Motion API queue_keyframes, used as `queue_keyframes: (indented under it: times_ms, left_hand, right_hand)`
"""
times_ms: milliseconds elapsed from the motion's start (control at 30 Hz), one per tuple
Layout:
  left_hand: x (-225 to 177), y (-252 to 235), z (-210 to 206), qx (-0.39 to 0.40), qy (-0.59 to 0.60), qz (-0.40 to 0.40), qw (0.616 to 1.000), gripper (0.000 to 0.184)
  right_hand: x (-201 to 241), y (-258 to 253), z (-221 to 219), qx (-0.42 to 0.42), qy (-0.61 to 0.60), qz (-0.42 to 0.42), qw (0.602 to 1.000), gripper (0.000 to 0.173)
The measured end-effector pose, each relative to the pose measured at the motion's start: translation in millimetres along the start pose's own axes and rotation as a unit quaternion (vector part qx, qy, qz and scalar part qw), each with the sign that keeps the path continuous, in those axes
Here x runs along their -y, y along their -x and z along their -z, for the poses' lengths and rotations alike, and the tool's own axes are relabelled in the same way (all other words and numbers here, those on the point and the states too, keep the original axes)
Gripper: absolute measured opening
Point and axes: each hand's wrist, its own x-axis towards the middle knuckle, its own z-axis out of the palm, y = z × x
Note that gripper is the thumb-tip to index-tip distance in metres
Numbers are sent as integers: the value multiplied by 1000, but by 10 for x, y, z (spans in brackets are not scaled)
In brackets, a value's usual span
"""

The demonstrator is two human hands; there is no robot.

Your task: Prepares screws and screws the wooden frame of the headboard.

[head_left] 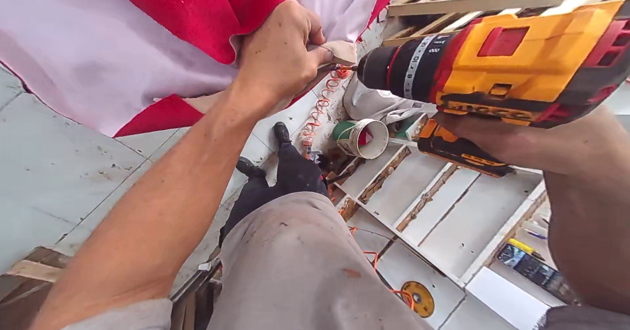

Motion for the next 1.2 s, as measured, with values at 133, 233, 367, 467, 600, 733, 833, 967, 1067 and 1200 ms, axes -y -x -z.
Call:
queue_keyframes:
  times_ms: [133,233,367,467,600,733,833,967,1067,1200]
  left_hand:
    - [-6,14,-1,6,-2,13,1000,22]
    - [2,50,-22,-6,-16,-26,1000,23]
    - [102,69,-99,-38,28,-154,987,16]
    - [126,47,-101,-28,59,-195,979,9]
    - [155,9,-61,0,26,-227,974,23]
    - [203,-40,21,40,-16,-244,969,27]
    - [222,-46,18,58,-27,-245,968,27]
    - [224,-54,-6,60,-26,-244,968,26]
    - [216,-59,-14,54,-38,-248,966,24]
    - [193,-41,1,55,-34,-249,966,22]
  right_hand:
    - [60,-42,82,17,44,6,999,57]
    - [57,-56,126,35,60,33,997,53]
    - [20,-32,123,37,65,27,997,49]
    - [56,-26,102,26,57,26,998,50]
    - [77,-74,108,30,40,35,998,46]
    - [87,-122,144,45,48,31,997,40]
    - [97,-149,158,49,64,41,996,39]
    - [145,-351,258,108,67,69,989,48]
    - [193,-267,200,77,67,62,993,42]
    - [204,-428,295,123,70,37,989,47]
